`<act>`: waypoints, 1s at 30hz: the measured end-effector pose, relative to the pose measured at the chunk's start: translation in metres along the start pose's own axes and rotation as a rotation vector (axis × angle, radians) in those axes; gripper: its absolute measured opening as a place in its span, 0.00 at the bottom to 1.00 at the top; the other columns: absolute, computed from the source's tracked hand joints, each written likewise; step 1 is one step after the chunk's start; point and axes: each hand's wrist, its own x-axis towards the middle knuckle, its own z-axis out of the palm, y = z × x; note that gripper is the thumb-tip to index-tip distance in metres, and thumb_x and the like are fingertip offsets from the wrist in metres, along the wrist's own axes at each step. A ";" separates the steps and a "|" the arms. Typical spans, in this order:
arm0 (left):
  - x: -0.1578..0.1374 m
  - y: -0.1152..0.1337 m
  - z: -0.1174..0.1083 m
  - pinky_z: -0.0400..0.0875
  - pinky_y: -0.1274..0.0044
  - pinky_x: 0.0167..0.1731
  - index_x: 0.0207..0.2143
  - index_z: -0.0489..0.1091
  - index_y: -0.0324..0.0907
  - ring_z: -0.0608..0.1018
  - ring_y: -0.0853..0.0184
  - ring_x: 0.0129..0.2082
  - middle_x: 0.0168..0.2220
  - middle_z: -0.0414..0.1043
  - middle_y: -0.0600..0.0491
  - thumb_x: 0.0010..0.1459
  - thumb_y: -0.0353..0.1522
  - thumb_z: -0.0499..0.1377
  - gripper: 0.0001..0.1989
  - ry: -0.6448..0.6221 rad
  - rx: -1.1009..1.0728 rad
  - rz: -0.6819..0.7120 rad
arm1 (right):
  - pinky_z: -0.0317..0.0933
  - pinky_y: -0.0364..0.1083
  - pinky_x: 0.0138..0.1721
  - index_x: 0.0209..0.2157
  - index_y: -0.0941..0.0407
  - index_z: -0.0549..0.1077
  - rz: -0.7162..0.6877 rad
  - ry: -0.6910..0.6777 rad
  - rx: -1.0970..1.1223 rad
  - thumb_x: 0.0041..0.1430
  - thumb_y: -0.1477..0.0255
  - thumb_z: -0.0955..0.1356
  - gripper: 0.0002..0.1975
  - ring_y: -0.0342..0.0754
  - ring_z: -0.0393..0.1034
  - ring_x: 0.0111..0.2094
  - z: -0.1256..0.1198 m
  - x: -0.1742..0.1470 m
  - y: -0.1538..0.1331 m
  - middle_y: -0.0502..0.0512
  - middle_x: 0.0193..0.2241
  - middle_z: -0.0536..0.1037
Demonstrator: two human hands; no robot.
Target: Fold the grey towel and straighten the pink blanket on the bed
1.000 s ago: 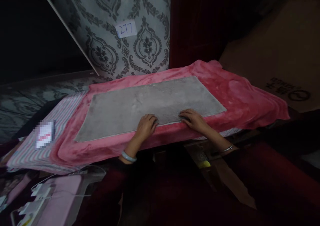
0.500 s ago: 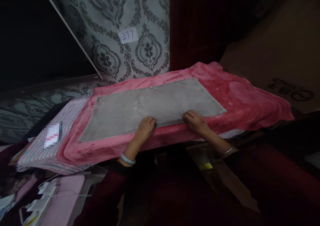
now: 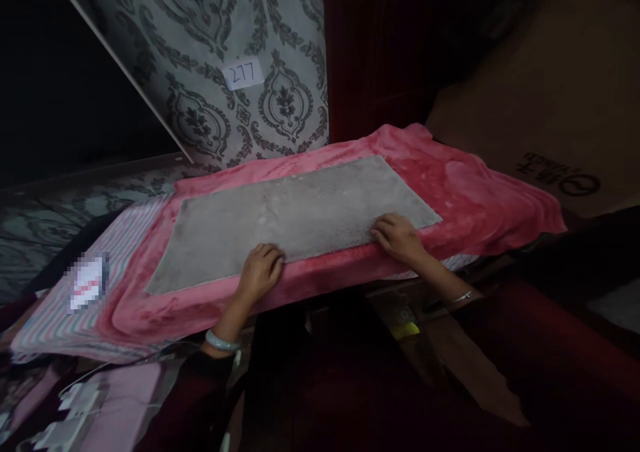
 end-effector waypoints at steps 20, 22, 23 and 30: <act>0.078 0.069 0.031 0.41 0.48 0.70 0.73 0.52 0.53 0.48 0.51 0.75 0.76 0.46 0.51 0.71 0.47 0.49 0.32 -0.349 -0.018 0.061 | 0.46 0.72 0.66 0.71 0.45 0.60 -0.014 -0.391 -0.115 0.73 0.54 0.56 0.29 0.66 0.45 0.72 0.030 0.056 -0.018 0.55 0.73 0.54; 0.086 0.074 0.035 0.41 0.46 0.70 0.74 0.49 0.52 0.46 0.49 0.76 0.76 0.44 0.51 0.70 0.49 0.50 0.34 -0.397 -0.015 0.042 | 0.48 0.72 0.66 0.72 0.45 0.59 0.015 -0.437 -0.122 0.73 0.53 0.56 0.30 0.66 0.46 0.72 0.036 0.062 -0.020 0.55 0.73 0.54; 0.088 0.072 0.035 0.41 0.46 0.70 0.74 0.49 0.52 0.45 0.49 0.76 0.76 0.42 0.51 0.70 0.50 0.50 0.35 -0.416 -0.021 0.038 | 0.48 0.71 0.66 0.72 0.46 0.58 0.034 -0.451 -0.127 0.73 0.53 0.56 0.31 0.66 0.46 0.72 0.038 0.065 -0.018 0.55 0.73 0.53; 0.087 0.018 0.022 0.42 0.46 0.70 0.74 0.49 0.51 0.46 0.51 0.76 0.77 0.42 0.52 0.72 0.48 0.45 0.33 -0.422 0.022 -0.120 | 0.47 0.71 0.67 0.73 0.44 0.56 0.138 -0.475 -0.142 0.72 0.49 0.54 0.33 0.66 0.42 0.73 0.035 0.076 0.020 0.53 0.74 0.51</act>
